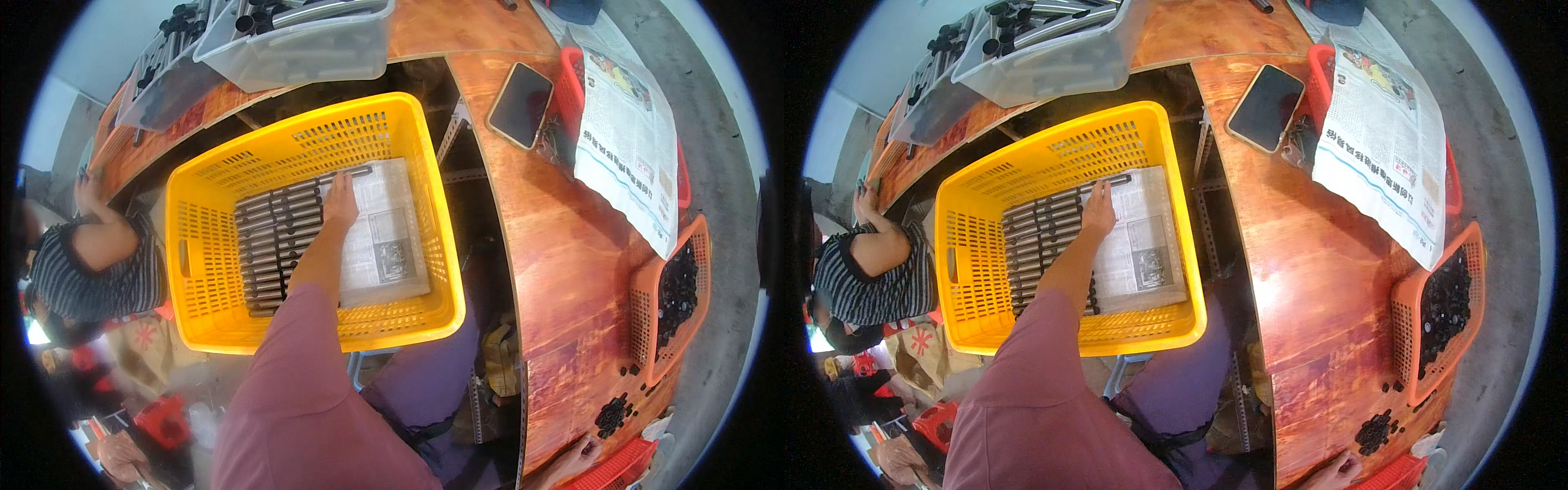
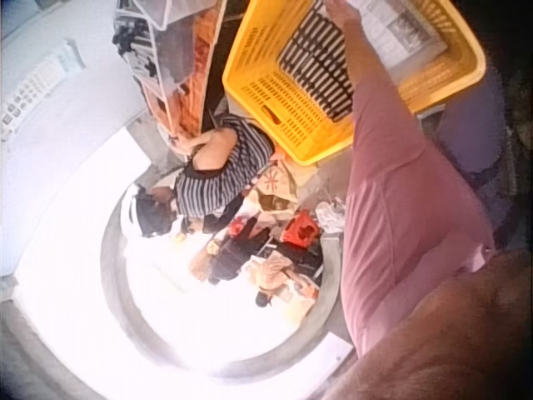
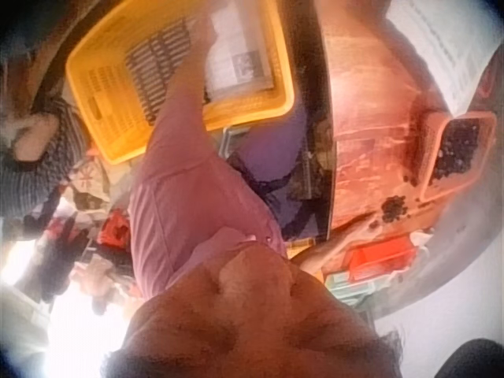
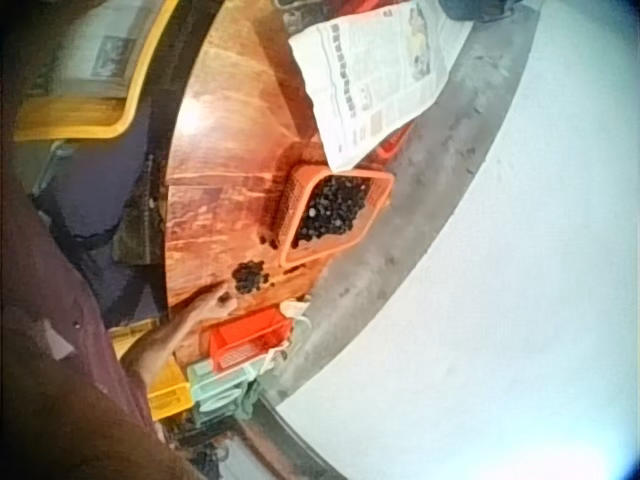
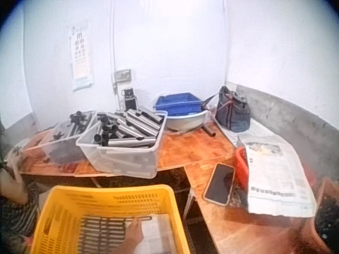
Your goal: The person repeatedly picks up small black disc magnets from a table and inserts them one by one into a cylindrical metal tube. After filling the tube, they place it into a yellow basket and repeat the process with a new tube.
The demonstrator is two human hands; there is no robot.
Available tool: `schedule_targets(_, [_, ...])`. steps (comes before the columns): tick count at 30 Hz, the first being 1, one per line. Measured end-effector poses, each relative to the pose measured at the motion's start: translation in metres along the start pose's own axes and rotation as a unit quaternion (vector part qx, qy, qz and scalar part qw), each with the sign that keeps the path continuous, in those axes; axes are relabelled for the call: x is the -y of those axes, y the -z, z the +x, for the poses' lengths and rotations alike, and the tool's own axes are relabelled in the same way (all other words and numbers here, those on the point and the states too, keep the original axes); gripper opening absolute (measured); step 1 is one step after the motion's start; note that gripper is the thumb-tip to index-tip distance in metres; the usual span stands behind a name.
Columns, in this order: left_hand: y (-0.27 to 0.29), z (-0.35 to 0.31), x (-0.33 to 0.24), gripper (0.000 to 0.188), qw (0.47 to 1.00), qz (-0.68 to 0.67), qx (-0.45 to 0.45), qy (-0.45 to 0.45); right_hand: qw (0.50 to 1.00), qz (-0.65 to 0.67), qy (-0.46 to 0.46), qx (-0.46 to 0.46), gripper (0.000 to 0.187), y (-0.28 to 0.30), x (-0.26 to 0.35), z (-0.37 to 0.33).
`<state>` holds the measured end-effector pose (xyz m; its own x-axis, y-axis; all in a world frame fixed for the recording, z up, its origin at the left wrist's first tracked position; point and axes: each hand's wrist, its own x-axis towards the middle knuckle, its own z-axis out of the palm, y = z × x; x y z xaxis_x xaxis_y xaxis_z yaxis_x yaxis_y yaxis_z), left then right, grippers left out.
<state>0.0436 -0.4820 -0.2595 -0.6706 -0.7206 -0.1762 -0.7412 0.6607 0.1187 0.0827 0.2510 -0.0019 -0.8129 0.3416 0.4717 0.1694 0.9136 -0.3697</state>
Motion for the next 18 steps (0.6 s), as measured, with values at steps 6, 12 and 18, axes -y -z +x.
schedule_targets(6, [0.008, 0.000, -0.005, 0.071, 0.997, 0.046, 0.054, 0.009, 0.999, 0.005, -0.030, 0.030, 0.045, 0.002, 0.004, -0.004])
schedule_targets(12, [0.009, 0.008, 0.011, 0.079, 0.994, 0.052, 0.099, -0.016, 0.997, 0.020, -0.043, 0.055, 0.026, 0.001, -0.008, -0.001])
schedule_targets(18, [0.029, 0.008, 0.002, 0.078, 0.990, 0.005, 0.138, 0.003, 0.995, 0.043, -0.046, 0.074, 0.025, -0.003, -0.022, 0.000])
